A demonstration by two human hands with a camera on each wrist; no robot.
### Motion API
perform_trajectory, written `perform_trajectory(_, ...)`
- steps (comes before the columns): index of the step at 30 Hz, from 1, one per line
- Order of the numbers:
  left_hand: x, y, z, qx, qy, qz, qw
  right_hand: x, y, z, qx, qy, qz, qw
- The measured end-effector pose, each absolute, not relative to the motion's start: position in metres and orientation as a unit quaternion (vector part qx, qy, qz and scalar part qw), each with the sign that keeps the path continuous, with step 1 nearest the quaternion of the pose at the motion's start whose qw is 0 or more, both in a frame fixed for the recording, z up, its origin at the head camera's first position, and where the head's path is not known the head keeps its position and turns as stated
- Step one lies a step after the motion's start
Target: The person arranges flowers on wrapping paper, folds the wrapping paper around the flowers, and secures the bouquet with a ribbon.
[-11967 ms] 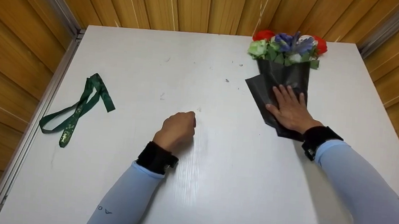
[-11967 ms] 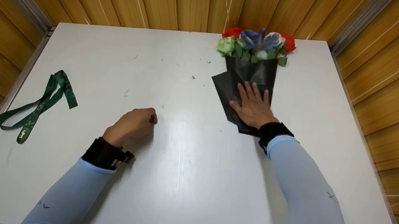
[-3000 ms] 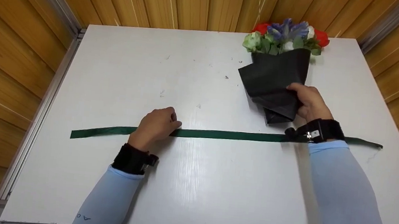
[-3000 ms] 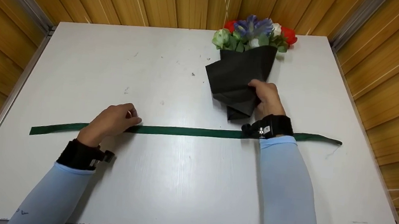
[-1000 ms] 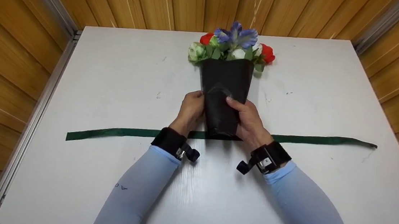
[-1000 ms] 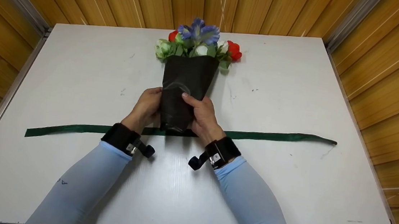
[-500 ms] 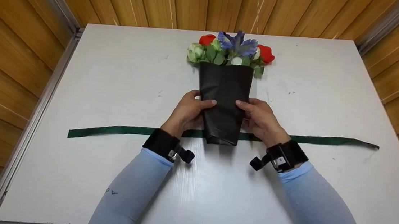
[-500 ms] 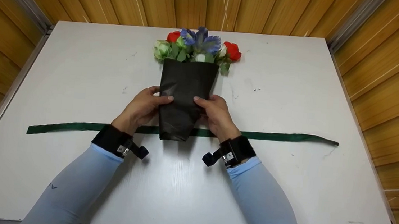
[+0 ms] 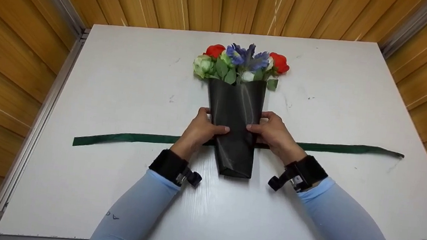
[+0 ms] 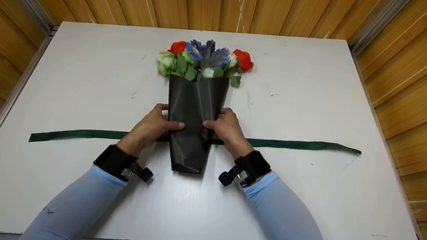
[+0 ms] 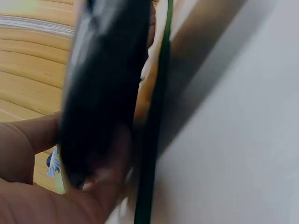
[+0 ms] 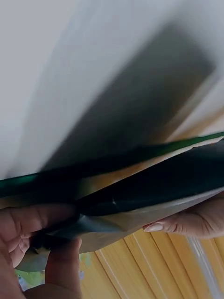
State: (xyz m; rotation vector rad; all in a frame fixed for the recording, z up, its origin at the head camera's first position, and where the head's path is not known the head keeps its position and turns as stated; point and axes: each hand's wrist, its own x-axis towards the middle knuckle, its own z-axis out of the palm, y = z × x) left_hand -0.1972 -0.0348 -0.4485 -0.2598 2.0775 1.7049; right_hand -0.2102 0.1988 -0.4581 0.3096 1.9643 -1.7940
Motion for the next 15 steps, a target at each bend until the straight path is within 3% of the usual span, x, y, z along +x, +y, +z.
perform_trajectory(15, -0.202, -0.021, -0.455, -0.028, 0.891, 0.417, 0.178, -0.209, 0.195, -0.457, -0.002, 0.933, -0.325, 0.151)
